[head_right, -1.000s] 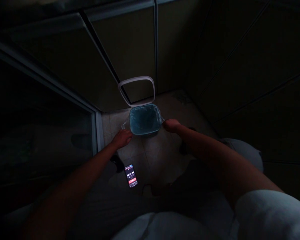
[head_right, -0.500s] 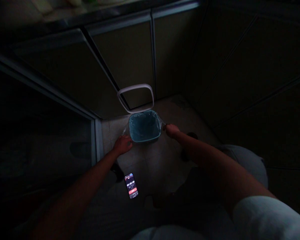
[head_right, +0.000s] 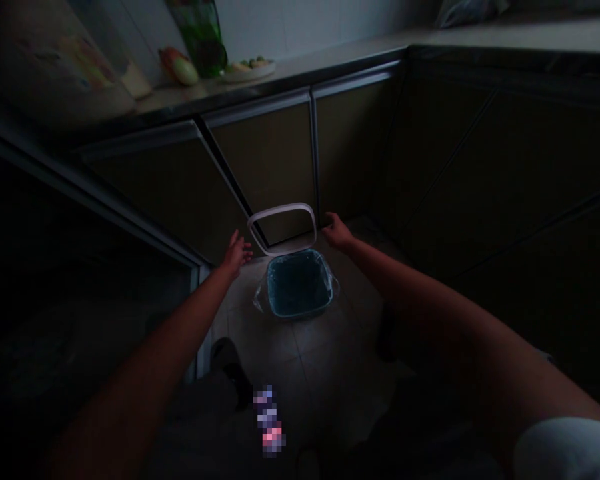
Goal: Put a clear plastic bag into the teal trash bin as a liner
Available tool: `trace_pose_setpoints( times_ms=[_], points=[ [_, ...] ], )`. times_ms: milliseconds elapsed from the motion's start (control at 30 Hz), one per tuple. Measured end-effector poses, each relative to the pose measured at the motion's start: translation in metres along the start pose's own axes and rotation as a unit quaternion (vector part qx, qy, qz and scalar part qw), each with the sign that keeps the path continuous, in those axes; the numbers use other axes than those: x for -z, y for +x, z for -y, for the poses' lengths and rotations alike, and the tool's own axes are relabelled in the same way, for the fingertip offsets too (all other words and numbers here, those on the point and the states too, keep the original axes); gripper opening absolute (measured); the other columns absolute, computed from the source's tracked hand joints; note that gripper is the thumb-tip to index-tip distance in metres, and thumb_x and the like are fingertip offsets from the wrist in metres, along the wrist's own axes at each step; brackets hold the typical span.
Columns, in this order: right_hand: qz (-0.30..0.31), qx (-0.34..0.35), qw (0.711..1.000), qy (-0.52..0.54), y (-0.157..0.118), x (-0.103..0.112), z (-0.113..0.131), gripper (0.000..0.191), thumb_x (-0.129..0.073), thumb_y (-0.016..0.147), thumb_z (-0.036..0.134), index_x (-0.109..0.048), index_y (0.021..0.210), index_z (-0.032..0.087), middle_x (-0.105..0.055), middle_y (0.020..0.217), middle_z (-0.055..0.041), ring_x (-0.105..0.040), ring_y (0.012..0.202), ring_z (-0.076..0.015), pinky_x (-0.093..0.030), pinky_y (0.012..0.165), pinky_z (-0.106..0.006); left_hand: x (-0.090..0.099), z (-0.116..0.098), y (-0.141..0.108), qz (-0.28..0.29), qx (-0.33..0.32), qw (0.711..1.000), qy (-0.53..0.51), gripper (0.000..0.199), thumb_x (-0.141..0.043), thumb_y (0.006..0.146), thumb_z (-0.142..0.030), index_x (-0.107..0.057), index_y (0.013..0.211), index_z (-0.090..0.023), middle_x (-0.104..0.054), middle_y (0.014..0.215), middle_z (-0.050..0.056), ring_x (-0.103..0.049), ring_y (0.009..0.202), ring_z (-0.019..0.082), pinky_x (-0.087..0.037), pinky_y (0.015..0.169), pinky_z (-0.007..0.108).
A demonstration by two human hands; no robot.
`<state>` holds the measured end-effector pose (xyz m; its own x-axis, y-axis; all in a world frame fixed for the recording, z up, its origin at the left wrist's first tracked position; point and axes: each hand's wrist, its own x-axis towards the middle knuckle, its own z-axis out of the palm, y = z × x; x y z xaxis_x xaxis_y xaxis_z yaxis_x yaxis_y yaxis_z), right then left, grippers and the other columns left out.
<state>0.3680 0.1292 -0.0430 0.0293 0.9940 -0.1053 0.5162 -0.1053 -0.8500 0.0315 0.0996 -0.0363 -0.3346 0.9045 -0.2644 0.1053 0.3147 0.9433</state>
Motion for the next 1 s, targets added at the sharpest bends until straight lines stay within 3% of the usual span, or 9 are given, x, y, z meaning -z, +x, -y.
trace_pose_setpoints(
  times_ms=[100, 267, 433, 567, 667, 733, 800, 867, 1000],
  points=[
    [0.049, -0.023, 0.998, 0.029, 0.021, 0.01, 0.023, 0.082, -0.061, 0.091, 0.015, -0.028, 0.166, 0.022, -0.069, 0.099, -0.0058, -0.056, 0.058, -0.0119, -0.049, 0.051, -0.023, -0.006, -0.013, 0.005, 0.036, 0.016, 0.999, 0.007, 0.053, -0.041, 0.108, -0.035, -0.041, 0.161, -0.03, -0.067, 0.105, 0.003, -0.058, 0.057, 0.007, -0.042, 0.052, 0.02],
    [0.096, 0.017, 0.993, -0.067, 0.025, 0.014, 0.035, 0.068, -0.067, 0.089, 0.015, -0.05, 0.154, 0.023, -0.074, 0.104, -0.0076, -0.061, 0.064, -0.012, -0.051, 0.058, -0.022, -0.008, -0.01, 0.003, 0.041, 0.001, 0.998, 0.042, 0.041, -0.045, 0.106, -0.036, -0.057, 0.143, -0.023, -0.07, 0.113, 0.006, -0.059, 0.059, 0.006, -0.041, 0.053, 0.017],
    [0.088, 0.084, 0.968, -0.219, -0.01, 0.019, 0.028, 0.034, -0.065, 0.091, 0.014, -0.074, 0.124, 0.015, -0.077, 0.11, -0.0103, -0.072, 0.092, -0.0188, -0.053, 0.079, -0.024, 0.006, 0.015, -0.014, 0.058, -0.036, 0.995, 0.072, 0.045, -0.045, 0.103, -0.048, -0.069, 0.127, -0.018, -0.072, 0.12, 0.009, -0.064, 0.07, 0.011, -0.046, 0.058, 0.02],
    [0.195, 0.147, 0.918, -0.313, -0.057, 0.029, 0.003, 0.031, -0.069, 0.088, 0.016, -0.079, 0.117, 0.019, -0.078, 0.118, -0.0066, -0.072, 0.108, -0.0219, -0.051, 0.09, -0.024, 0.023, 0.058, -0.042, 0.131, -0.139, 0.96, 0.206, 0.053, -0.053, 0.095, -0.058, -0.076, 0.115, -0.015, -0.073, 0.117, 0.013, -0.07, 0.095, 0.022, -0.055, 0.081, 0.032],
    [0.276, 0.142, 0.868, -0.387, -0.088, 0.025, -0.019, 0.037, -0.066, 0.086, 0.012, -0.08, 0.118, 0.023, -0.079, 0.119, -0.0057, -0.073, 0.11, -0.0234, -0.052, 0.091, -0.027, 0.034, 0.094, -0.068, 0.185, -0.194, 0.893, 0.361, 0.069, -0.067, 0.086, -0.06, -0.066, 0.141, -0.017, -0.069, 0.13, 0.015, -0.067, 0.115, 0.029, -0.053, 0.099, 0.038],
    [0.294, 0.121, 0.849, -0.422, -0.104, 0.015, -0.031, 0.043, -0.062, 0.088, 0.012, -0.078, 0.126, 0.027, -0.077, 0.125, -0.0067, -0.072, 0.114, -0.0251, -0.053, 0.092, -0.029, 0.038, 0.112, -0.082, 0.221, -0.183, 0.844, 0.454, 0.093, -0.071, 0.083, -0.064, -0.044, 0.161, -0.021, -0.06, 0.145, 0.017, -0.064, 0.125, 0.034, -0.052, 0.102, 0.042],
    [0.301, 0.107, 0.836, -0.447, -0.114, 0.003, -0.039, 0.045, -0.061, 0.091, 0.019, -0.074, 0.133, 0.029, -0.074, 0.133, -0.0082, -0.071, 0.119, -0.0278, -0.054, 0.093, -0.033, 0.038, 0.122, -0.091, 0.243, -0.157, 0.805, 0.518, 0.106, -0.071, 0.083, -0.068, -0.028, 0.169, -0.021, -0.052, 0.156, 0.021, -0.06, 0.134, 0.039, -0.05, 0.104, 0.046],
    [0.308, 0.096, 0.824, -0.466, -0.119, -0.007, -0.042, 0.042, -0.06, 0.094, 0.027, -0.073, 0.134, 0.031, -0.073, 0.134, -0.0097, -0.071, 0.119, -0.03, -0.056, 0.092, -0.036, 0.036, 0.126, -0.096, 0.251, -0.14, 0.788, 0.545, 0.107, -0.068, 0.086, -0.068, -0.021, 0.17, -0.021, -0.047, 0.161, 0.023, -0.056, 0.138, 0.041, -0.049, 0.106, 0.046],
    [0.286, 0.082, 0.821, -0.488, -0.116, -0.021, -0.04, 0.03, -0.056, 0.098, 0.035, -0.08, 0.113, 0.023, -0.077, 0.119, -0.0164, -0.075, 0.106, -0.0327, -0.057, 0.088, -0.041, 0.032, 0.123, -0.098, 0.252, -0.125, 0.795, 0.538, 0.108, -0.069, 0.086, -0.067, -0.019, 0.171, -0.023, -0.048, 0.159, 0.022, -0.056, 0.139, 0.039, -0.048, 0.106, 0.043]
  ],
)
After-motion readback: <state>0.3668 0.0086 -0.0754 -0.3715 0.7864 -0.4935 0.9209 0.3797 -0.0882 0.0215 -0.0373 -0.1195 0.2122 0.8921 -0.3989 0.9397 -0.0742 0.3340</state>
